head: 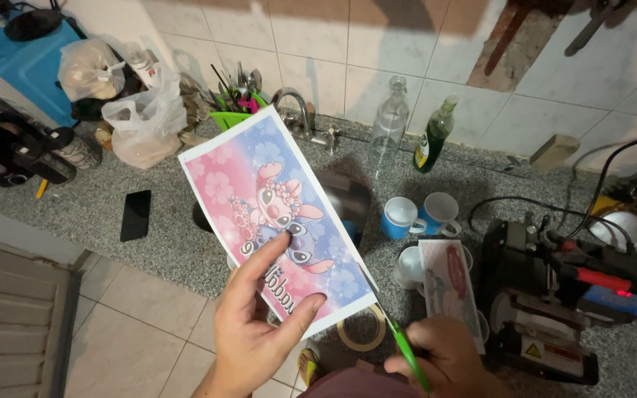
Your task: The person cuts a printed design using scissors, then aligns the paper onto a white mug and secures it with tape.
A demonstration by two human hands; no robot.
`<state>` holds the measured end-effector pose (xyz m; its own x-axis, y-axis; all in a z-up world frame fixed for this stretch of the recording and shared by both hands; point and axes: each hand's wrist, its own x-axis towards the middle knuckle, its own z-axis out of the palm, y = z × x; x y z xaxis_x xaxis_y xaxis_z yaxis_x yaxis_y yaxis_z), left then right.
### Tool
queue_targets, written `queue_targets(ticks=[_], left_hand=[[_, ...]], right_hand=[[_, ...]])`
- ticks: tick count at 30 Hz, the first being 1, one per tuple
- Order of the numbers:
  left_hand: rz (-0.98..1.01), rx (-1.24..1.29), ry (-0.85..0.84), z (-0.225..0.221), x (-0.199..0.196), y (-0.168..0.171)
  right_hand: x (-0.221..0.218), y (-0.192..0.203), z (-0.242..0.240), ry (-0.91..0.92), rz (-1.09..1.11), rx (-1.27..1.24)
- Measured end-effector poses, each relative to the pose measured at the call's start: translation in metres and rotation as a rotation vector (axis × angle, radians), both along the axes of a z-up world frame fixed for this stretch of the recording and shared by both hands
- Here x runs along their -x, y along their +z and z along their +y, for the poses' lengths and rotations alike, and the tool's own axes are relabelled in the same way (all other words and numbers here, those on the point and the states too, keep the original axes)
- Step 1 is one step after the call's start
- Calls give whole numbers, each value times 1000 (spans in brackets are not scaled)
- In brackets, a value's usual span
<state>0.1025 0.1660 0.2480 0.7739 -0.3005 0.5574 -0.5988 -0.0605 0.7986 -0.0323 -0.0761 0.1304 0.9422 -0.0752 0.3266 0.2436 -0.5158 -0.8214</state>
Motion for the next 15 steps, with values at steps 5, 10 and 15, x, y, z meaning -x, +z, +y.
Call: queue_targets(ticks=[5,10,15], left_hand=[[43,28,-47,-5,5,-5],[98,20,-107,-10,12,-8],[106,16,-104,-12,12,-8]], right_hand=[[-4,11,3,-63,-32,-89],[-8,34,8,-33,-18,-155],[-10,26,4,-38,-145,-7]])
